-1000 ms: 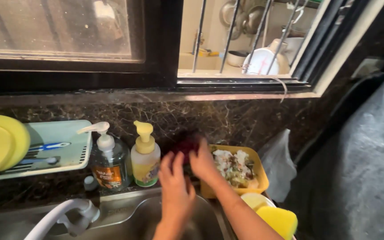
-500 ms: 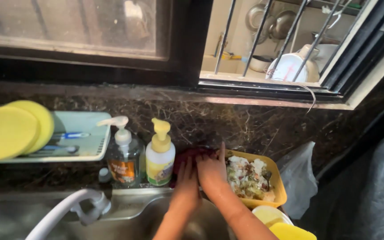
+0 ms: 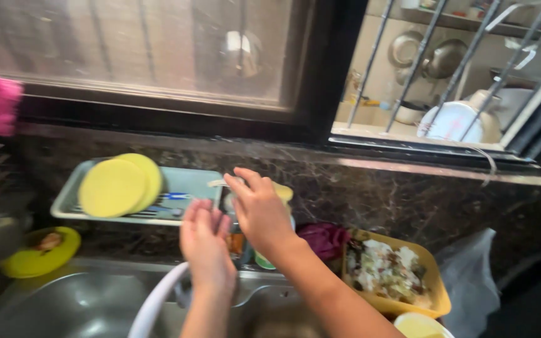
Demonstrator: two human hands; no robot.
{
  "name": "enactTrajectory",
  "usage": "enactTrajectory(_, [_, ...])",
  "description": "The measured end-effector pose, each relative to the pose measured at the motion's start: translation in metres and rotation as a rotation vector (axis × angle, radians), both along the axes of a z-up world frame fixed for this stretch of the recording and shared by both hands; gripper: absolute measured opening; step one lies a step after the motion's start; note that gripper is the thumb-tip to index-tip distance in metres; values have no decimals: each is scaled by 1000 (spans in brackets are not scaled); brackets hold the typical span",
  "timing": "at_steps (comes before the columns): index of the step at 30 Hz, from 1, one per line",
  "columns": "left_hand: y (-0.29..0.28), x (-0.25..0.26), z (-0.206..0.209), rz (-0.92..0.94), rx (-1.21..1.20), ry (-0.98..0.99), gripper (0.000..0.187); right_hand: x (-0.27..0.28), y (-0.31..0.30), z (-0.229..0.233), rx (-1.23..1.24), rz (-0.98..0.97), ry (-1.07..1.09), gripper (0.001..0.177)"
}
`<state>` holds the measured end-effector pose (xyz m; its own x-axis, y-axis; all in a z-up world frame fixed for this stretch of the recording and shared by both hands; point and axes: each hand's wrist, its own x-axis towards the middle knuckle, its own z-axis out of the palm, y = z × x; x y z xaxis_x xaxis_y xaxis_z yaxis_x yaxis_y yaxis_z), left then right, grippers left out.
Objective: Washing a cleaning cloth in a kitchen sink and using it to wipe down a dining table.
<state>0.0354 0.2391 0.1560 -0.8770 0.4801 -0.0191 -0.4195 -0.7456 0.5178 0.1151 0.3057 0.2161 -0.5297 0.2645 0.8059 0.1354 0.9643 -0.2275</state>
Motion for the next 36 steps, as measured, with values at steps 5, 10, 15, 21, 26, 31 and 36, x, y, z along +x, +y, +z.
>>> enactTrajectory(5, [-4,17,-27,-113,-206,87,29,-50,16,-20,100,-66,-142,54])
enactTrajectory(10, [13,12,-43,-234,-100,63,40,-51,26,-21,45,0,-147,40])
enactTrajectory(15, [35,0,-46,-347,31,-216,50,-25,40,1,-63,136,-198,32])
enactTrajectory(21, [34,2,-33,-461,245,-318,58,-7,51,6,-177,227,-224,42])
enactTrajectory(26, [33,-3,-17,-494,268,-310,57,-2,42,2,-153,268,-221,53])
enactTrajectory(31, [42,-18,-20,-622,230,-369,55,-2,41,-5,-125,253,-210,53])
enactTrajectory(36, [55,-34,-28,-750,322,-373,43,-1,38,-8,-142,231,-194,52])
